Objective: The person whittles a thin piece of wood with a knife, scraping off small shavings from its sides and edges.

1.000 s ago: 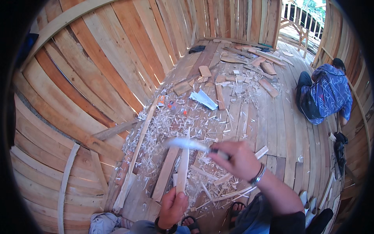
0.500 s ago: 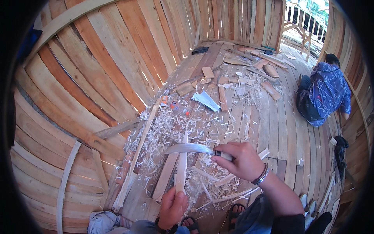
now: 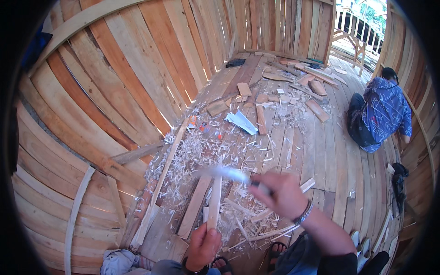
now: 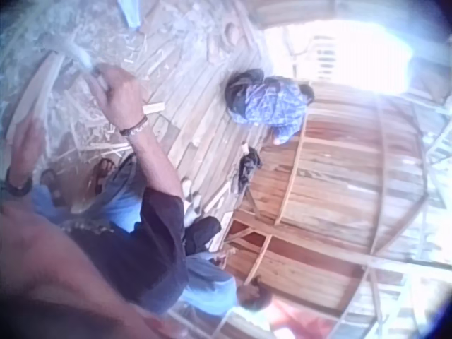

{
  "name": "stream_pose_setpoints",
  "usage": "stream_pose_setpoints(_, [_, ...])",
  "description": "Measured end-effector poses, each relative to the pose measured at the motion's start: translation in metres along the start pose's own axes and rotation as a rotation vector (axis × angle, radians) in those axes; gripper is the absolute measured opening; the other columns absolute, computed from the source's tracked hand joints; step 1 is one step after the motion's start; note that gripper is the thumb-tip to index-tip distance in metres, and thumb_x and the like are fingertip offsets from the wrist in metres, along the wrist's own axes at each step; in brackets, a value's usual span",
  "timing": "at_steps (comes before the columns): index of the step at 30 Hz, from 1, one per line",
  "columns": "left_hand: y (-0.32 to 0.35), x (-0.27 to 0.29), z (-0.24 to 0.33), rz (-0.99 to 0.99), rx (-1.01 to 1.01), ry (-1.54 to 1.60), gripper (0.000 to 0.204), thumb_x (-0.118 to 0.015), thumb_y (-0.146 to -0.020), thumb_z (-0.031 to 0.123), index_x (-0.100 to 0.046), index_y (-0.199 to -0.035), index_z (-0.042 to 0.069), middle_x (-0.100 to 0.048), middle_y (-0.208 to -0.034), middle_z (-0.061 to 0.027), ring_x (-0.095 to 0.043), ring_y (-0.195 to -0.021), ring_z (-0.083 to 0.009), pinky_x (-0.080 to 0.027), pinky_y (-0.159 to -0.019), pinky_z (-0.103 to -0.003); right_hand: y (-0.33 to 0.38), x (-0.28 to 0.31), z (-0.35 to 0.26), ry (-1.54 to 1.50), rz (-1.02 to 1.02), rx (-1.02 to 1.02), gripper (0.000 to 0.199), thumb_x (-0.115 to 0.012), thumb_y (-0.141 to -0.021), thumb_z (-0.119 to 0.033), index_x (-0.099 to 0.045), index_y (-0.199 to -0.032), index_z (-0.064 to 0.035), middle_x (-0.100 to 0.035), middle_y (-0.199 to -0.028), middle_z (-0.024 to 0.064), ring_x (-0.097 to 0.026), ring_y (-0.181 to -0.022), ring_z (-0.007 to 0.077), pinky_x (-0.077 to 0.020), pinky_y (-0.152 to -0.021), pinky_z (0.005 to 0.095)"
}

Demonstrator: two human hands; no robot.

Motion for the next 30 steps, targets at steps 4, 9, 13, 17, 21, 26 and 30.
stream_pose_setpoints(4, [-0.001, 0.002, -0.004, -0.013, 0.005, 0.012, 0.020, -0.043, -0.105, 0.020, -0.049, -0.099, 0.001, -0.039, -0.059, 0.0034, -0.034, -0.048, -0.0045, -0.027, -0.045, -0.024, 0.003, -0.003, -0.001, -0.015, -0.050, 0.022, 0.024, -0.073, -0.086, -0.025, -0.069, -0.097, -0.0037, -0.067, -0.077, 0.0128, -0.065, -0.062, 0.0289, -0.0526, -0.058, 0.0375])
stream_pose_setpoints(9, [-0.003, 0.002, -0.006, -0.018, -0.005, 0.041, 0.020, -0.042, -0.105, 0.019, -0.049, -0.098, 0.001, -0.039, -0.059, 0.0033, -0.034, -0.049, -0.0045, -0.027, -0.045, -0.024, 0.004, -0.003, -0.003, -0.054, -0.021, 0.017, 0.023, -0.073, -0.086, -0.025, -0.069, -0.097, -0.0056, -0.067, -0.076, 0.0130, -0.065, -0.062, 0.0277, -0.0518, -0.057, 0.0357])
stream_pose_setpoints(13, [-0.002, -0.002, 0.004, -0.025, 0.011, 0.040, 0.019, -0.041, -0.105, 0.018, -0.049, -0.098, 0.001, -0.038, -0.058, 0.0034, -0.033, -0.048, -0.0045, -0.027, -0.045, -0.024, 0.001, -0.003, 0.010, -0.022, -0.010, -0.055, 0.024, -0.073, -0.086, -0.026, -0.070, -0.098, -0.0063, -0.066, -0.075, 0.0121, -0.065, -0.062, 0.0264, -0.0519, -0.057, 0.0350])
stream_pose_setpoints(17, [-0.001, -0.003, 0.009, -0.033, 0.012, 0.070, 0.019, -0.042, -0.105, 0.018, -0.049, -0.099, 0.001, -0.038, -0.058, 0.0034, -0.032, -0.047, -0.0045, -0.027, -0.045, -0.024, 0.000, -0.001, 0.009, -0.007, -0.009, -0.045, 0.025, -0.073, -0.086, -0.027, -0.070, -0.099, -0.0056, -0.066, -0.076, 0.0123, -0.066, -0.063, 0.0262, -0.0525, -0.058, 0.0356])
stream_pose_setpoints(21, [-0.002, 0.001, -0.006, -0.032, 0.034, 0.059, 0.020, -0.042, -0.105, 0.018, -0.049, -0.102, -0.001, -0.038, -0.058, 0.0033, -0.032, -0.046, -0.0046, -0.027, -0.045, -0.024, 0.001, -0.003, 0.005, -0.026, 0.004, 0.004, 0.025, -0.073, -0.087, -0.026, -0.069, -0.099, -0.0043, -0.066, -0.076, 0.0134, -0.066, -0.064, 0.0273, -0.0524, -0.058, 0.0363])
stream_pose_setpoints(26, [-0.003, 0.001, -0.005, -0.020, 0.014, 0.017, 0.021, -0.042, -0.105, 0.017, -0.050, -0.105, -0.002, -0.039, -0.057, 0.0030, -0.033, -0.047, -0.0049, -0.027, -0.045, -0.024, -0.009, 0.001, 0.025, 0.003, 0.122, -0.099, 0.024, -0.073, -0.087, -0.025, -0.070, -0.095, -0.0031, -0.066, -0.075, 0.0139, -0.067, -0.064, 0.0288, -0.0528, -0.059, 0.0370])
stream_pose_setpoints(30, [0.000, -0.007, 0.004, -0.090, 0.000, 0.065, 0.023, -0.043, -0.105, 0.019, -0.051, -0.107, -0.003, -0.040, -0.058, 0.0030, -0.033, -0.048, -0.0047, -0.028, -0.046, -0.024, 0.003, -0.009, -0.002, -0.031, 0.018, 0.061, 0.023, -0.070, -0.089, -0.024, -0.069, -0.095, -0.0017, -0.067, -0.076, 0.0165, -0.067, -0.064, 0.0283, -0.0523, -0.059, 0.0355])
Point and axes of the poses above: each hand's wrist, its own y-axis away from the middle knuckle, its own x-axis out of the back of the hand, z = x × y, the point moved 4 cm from there along -y, towards the middle knuckle
